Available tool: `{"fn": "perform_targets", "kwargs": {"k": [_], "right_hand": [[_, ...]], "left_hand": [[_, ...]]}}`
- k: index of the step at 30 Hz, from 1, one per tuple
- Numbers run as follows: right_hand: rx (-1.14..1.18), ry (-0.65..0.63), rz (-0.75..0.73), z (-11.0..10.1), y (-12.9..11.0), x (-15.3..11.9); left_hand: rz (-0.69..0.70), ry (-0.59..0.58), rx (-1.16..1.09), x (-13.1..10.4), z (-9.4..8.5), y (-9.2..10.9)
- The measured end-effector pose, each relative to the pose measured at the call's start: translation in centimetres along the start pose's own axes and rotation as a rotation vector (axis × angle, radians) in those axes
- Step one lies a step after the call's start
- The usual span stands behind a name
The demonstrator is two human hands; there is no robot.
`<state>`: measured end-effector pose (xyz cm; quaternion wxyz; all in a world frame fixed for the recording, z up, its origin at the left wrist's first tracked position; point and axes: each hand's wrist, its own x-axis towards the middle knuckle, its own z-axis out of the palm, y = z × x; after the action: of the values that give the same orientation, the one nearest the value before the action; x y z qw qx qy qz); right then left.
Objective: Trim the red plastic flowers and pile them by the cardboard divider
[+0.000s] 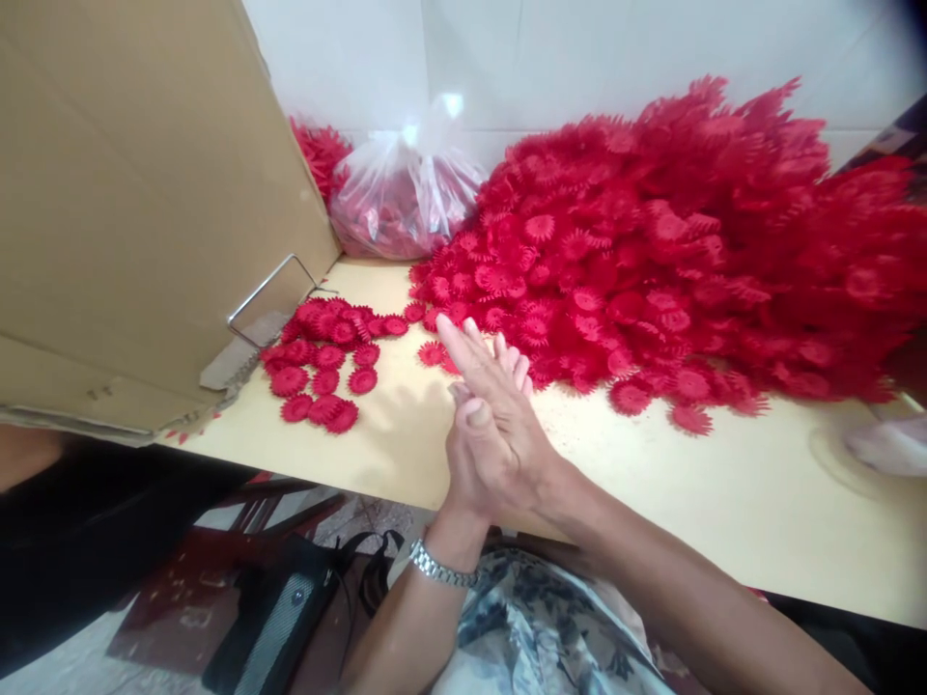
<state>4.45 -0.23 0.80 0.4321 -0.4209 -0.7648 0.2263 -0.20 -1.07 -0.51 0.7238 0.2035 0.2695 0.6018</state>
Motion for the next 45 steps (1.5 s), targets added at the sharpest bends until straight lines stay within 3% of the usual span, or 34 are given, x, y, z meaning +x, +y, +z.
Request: {"fn": "perform_targets", "kwargs": {"k": [3,6,9,15,18,20,24,27,29,33,37,41,45], "right_hand": [[-0.036,0.008,-0.044,0.1,1.6,0.6],[-0.127,0.041,-0.052,0.3,2.7,0.2],[-0.152,0.054,0.040,0.4,2.9,0.0],[0.416,0.116,0.229,-1.0,3.0,0.9],[0.503,0.118,0.253,-2.0,2.8,0.3],[0.444,0.109,0.280,-2.6,2.7,-0.5],[0.325,-0.037,0.450,-2.8,2.8,-1.8],[0.478,-0.177,0.527,-2.2,2.8,-2.0],[0.515,-0.178,0.538,-1.9,2.6,-1.8],[0.271,-0.173,0.458,-2.5,2.2,-1.4],[-0.022,-0.222,0.279,-3.1,2.4,-1.3],[-0.288,-0.189,0.102,-3.1,3.3,-1.4],[-0.468,-0.228,0.072,-3.1,3.8,-1.5]], "left_hand": [[0.096,-0.096,-0.005,0.2,-0.1,-0.3],[0.086,-0.014,-0.007,0.2,-0.1,-0.4],[0.104,0.043,-0.117,0.2,-0.2,-0.3],[0.080,0.187,-0.229,1.2,-1.0,0.4],[0.067,0.176,-0.222,1.5,-1.3,1.2],[0.106,0.192,-0.188,1.6,-1.5,1.8],[0.262,0.239,-0.082,1.5,-1.5,2.5],[0.322,0.200,0.022,1.2,-1.2,2.0],[0.346,0.158,0.066,0.9,-1.1,1.5],[0.300,0.110,0.072,0.4,-1.1,0.7],[0.200,0.096,0.069,0.1,-1.2,0.7],[0.120,0.133,0.106,-0.2,-1.5,1.0],[-0.016,0.137,0.231,-0.8,-2.3,0.9]]}}
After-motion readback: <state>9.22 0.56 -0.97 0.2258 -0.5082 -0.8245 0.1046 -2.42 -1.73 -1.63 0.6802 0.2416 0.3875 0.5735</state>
